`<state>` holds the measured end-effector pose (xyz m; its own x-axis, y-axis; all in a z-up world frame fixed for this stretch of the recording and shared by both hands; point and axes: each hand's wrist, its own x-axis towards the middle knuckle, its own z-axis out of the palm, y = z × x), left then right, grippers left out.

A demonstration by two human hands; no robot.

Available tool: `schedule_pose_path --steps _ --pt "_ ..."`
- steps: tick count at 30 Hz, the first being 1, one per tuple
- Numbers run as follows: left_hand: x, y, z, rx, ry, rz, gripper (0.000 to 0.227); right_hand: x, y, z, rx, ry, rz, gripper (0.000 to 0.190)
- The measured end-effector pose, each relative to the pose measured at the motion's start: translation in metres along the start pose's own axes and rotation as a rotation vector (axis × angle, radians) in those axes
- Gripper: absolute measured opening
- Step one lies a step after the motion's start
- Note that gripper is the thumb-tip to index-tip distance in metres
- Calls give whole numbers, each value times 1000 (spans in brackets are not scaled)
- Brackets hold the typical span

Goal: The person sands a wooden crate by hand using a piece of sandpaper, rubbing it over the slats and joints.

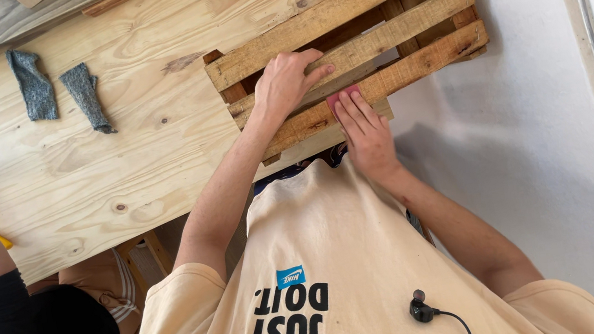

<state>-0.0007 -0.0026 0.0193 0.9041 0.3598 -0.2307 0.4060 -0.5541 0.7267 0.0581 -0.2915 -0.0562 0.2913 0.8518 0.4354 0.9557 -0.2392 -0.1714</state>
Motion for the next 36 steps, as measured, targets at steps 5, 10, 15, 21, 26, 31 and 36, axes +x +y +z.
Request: schedule_pose_path --steps 5,10,15,21,26,31,36 --pt "12 -26 21 64 45 105 49 -1 -30 14 127 -72 -77 52" --pt "-11 -49 13 187 254 369 35 0 10 -12 53 -137 -26 52" --pt "-43 -46 -19 420 384 341 36 28 -42 -25 34 -189 -94 53" --pt "-40 -43 -19 311 364 313 30 66 -35 -56 113 -236 -119 41" --pt "-39 -49 -18 328 362 293 31 81 -30 -49 201 -346 -128 43" --pt "-38 -49 -18 355 374 309 30 107 -34 -49 290 -388 -146 39" --pt "-36 -54 -18 363 363 277 38 110 -21 -62 253 -591 -165 45"
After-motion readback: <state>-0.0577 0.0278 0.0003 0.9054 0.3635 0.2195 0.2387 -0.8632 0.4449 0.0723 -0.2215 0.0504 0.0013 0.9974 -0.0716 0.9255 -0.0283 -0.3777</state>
